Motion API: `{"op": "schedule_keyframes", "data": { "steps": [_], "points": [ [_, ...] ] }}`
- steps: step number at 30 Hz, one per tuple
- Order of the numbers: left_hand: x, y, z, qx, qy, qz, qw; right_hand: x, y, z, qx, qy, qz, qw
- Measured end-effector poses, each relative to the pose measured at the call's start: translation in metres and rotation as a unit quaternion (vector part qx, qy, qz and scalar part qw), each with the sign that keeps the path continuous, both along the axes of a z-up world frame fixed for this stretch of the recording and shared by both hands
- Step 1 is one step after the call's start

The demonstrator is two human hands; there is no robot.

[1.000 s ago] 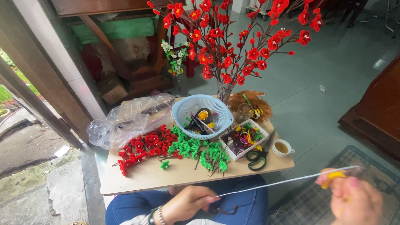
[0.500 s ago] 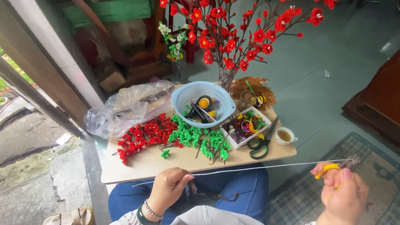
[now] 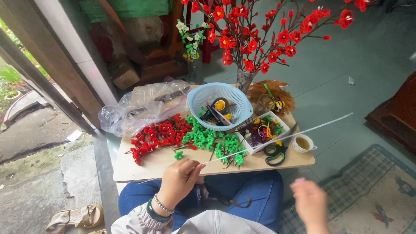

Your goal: Decorating a decorative flower branch by manually attaching small red and green flowers using thin wire.

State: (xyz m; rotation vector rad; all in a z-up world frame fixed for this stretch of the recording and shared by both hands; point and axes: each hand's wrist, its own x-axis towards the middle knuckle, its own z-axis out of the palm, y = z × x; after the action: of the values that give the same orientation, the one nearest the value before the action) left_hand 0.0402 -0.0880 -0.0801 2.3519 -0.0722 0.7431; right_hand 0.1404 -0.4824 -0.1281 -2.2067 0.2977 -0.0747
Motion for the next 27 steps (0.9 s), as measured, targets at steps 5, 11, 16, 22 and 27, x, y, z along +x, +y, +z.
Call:
{"op": "schedule_keyframes", "data": {
  "steps": [5,11,16,22,27],
  "points": [
    [0.005,-0.001,0.003,0.035,-0.023,-0.021,0.999,-0.002,0.015,-0.125,-0.308,-0.052,0.287,0.906],
    [0.011,-0.001,-0.011,0.073,-0.013,-0.024,0.997,-0.030,0.039,-0.166,-0.441,-0.019,0.348,0.827],
    [0.013,0.002,-0.002,0.113,0.012,-0.044,0.993,-0.025,0.062,-0.085,-0.405,-0.068,0.364,0.836],
    [-0.013,-0.005,-0.017,0.081,0.051,-0.129,0.987,-0.022,0.070,0.031,-0.424,-0.508,0.206,0.721],
    [-0.027,-0.018,-0.078,0.009,0.287,-0.254,0.923,-0.028,0.069,-0.039,-0.337,-0.192,0.567,0.727]
  ]
}}
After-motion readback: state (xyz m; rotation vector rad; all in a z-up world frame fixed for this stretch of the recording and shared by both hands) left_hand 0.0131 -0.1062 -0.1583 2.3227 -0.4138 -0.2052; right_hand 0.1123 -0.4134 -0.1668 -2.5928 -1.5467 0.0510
